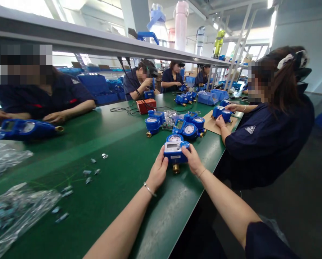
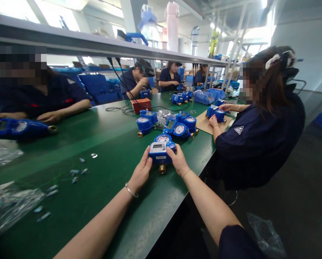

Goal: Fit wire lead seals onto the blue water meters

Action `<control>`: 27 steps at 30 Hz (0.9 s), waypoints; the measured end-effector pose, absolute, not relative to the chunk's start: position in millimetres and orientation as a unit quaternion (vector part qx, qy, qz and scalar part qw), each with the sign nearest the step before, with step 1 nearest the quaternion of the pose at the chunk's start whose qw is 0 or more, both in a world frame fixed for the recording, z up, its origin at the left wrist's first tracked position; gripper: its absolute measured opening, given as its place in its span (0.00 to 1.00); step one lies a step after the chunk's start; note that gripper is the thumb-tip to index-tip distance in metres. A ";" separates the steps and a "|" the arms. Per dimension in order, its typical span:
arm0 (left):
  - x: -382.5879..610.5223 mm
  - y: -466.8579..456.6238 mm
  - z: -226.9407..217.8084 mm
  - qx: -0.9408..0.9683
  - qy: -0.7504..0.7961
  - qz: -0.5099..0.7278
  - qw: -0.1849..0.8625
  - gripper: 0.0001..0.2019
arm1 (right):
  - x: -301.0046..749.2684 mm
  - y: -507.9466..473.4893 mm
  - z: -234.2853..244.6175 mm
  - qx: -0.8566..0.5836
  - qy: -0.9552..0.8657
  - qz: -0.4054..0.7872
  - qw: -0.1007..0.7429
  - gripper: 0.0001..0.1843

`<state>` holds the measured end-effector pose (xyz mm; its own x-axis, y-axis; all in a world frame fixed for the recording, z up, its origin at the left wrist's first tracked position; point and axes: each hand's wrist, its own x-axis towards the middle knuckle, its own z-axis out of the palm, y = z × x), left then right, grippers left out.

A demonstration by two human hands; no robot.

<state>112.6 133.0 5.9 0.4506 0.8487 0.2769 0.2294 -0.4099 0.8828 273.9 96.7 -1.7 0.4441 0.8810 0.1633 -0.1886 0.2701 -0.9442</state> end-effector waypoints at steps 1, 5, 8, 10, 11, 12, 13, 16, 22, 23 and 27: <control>103.2 125.0 10.5 0.749 0.358 0.373 0.415 0.28 | 267.3 88.7 2.5 -0.473 -0.363 0.384 0.705 0.23; 58.2 85.2 49.8 0.728 0.390 0.329 0.458 0.30 | 240.1 49.0 33.0 -0.466 -0.349 0.459 0.671 0.24; 32.4 56.9 84.1 0.691 0.447 0.313 0.474 0.32 | 223.2 22.1 57.4 -0.437 -0.332 0.581 0.601 0.24; 20.1 42.1 99.0 0.682 0.476 0.305 0.464 0.32 | 213.7 9.8 66.3 -0.424 -0.319 0.626 0.572 0.24; 14.8 36.0 103.4 0.682 0.487 0.301 0.455 0.32 | 209.4 5.3 68.2 -0.419 -0.313 0.639 0.564 0.24; 9.9 30.9 106.1 0.683 0.495 0.298 0.446 0.32 | 205.4 1.6 68.9 -0.414 -0.309 0.647 0.561 0.24; 5.4 26.7 107.4 0.686 0.500 0.294 0.439 0.32 | 201.6 -1.5 68.9 -0.410 -0.306 0.652 0.559 0.23; -5.9 18.2 107.5 0.690 0.507 0.294 0.425 0.32 | 191.9 -8.5 68.3 -0.406 -0.311 0.657 0.554 0.24; -18.8 10.5 109.4 0.688 0.508 0.307 0.417 0.30 | 180.2 -16.7 73.5 -0.403 -0.314 0.666 0.544 0.23; -20.0 9.7 109.9 0.689 0.508 0.308 0.416 0.30 | 179.0 -17.3 74.4 -0.403 -0.312 0.667 0.543 0.23; -23.7 7.6 110.3 0.691 0.507 0.315 0.408 0.30 | 174.9 -18.6 76.9 -0.403 -0.314 0.667 0.542 0.23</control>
<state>-23.7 7.6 110.3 0.2874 0.9576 0.0214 0.4439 -0.1530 0.8829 174.9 -18.6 76.9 -0.0869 0.9765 -0.1972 -0.4695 -0.2147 -0.8564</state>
